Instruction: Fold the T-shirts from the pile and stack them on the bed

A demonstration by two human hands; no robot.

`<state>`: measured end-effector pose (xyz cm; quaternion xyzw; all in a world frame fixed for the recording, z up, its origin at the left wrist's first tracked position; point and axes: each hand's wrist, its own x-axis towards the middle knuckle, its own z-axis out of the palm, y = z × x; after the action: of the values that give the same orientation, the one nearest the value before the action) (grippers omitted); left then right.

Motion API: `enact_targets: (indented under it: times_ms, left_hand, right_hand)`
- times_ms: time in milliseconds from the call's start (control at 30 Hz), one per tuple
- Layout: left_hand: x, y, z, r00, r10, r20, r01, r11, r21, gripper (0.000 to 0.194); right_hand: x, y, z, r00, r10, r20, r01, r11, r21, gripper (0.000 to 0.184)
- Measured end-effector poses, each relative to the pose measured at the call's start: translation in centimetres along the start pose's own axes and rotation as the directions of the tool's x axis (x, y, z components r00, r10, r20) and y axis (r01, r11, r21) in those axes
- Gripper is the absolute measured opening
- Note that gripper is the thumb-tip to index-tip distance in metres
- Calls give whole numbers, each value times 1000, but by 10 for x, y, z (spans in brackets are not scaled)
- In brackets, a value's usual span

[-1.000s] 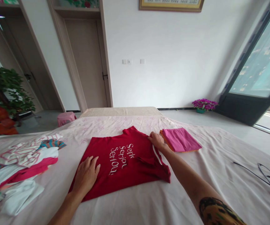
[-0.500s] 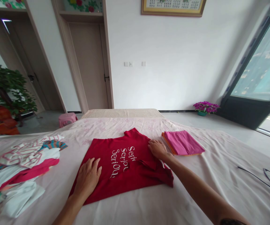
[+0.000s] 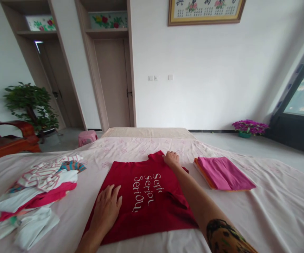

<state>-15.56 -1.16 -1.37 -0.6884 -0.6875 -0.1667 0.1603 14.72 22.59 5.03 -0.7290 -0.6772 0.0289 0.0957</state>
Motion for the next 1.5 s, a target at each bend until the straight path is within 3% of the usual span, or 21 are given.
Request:
enact_targets:
  times_ms: [133,300,400,567,700,733,800,900,1000,1067,1200,1400,1500]
  left_hand:
    - [0,0,2,1000,-10,-5,10,1000,-13,42]
    - [0,2,1,999,-35,-13,35,999,-28,42]
    - [0,4,-2,999,-43,-5,43,999,-32,42]
    - [1,4,-4,998,-51,31,51,998,-23,44]
    - [1,2,-3,997,-39,65,39,999,-2,46]
    - [1,1,-3,997,-38,73,38,999,5,47]
    - [1,2,-5,995,-40,87,38,999,19,47]
    - [1,3,-7,994,-44,98,41,999,29,48]
    - [2,3,-7,994,-45,100,42,998,37,48]
    - [2,2,-6,994,-42,103,37,998,44,48]
    - [1,1,-4,992,-37,122,29,998,62,49]
    - [0,0,-7,991,-22,133,16,999,47,49]
    - [-1,0,-7,990,-24,143,19,999,30,49]
  right_hand:
    - [6,-1,8,994,-107,-25,107,994,-14,29]
    - [7,8,10,984,-138,-117,131,989,-64,32]
    - [-1,-1,12,966,-202,-162,190,978,-86,34]
    - [-35,-49,33,820,-536,-199,536,842,-59,47]
    - [-46,-74,54,704,-710,-5,710,703,36,67]
    - [-44,-74,55,693,-720,42,718,694,55,69]
    - [-36,-68,53,722,-684,105,682,729,62,70]
    - [-27,-44,42,792,-604,83,605,796,16,70]
    - [-29,-5,33,813,-579,56,581,814,-15,69]
    - [-34,26,27,836,-537,115,543,840,-22,69]
    - [-45,75,11,913,-352,207,374,924,-78,69]
    - [-90,99,-22,969,-242,46,244,969,-36,51]
    - [-127,115,-34,994,-96,54,95,995,25,46]
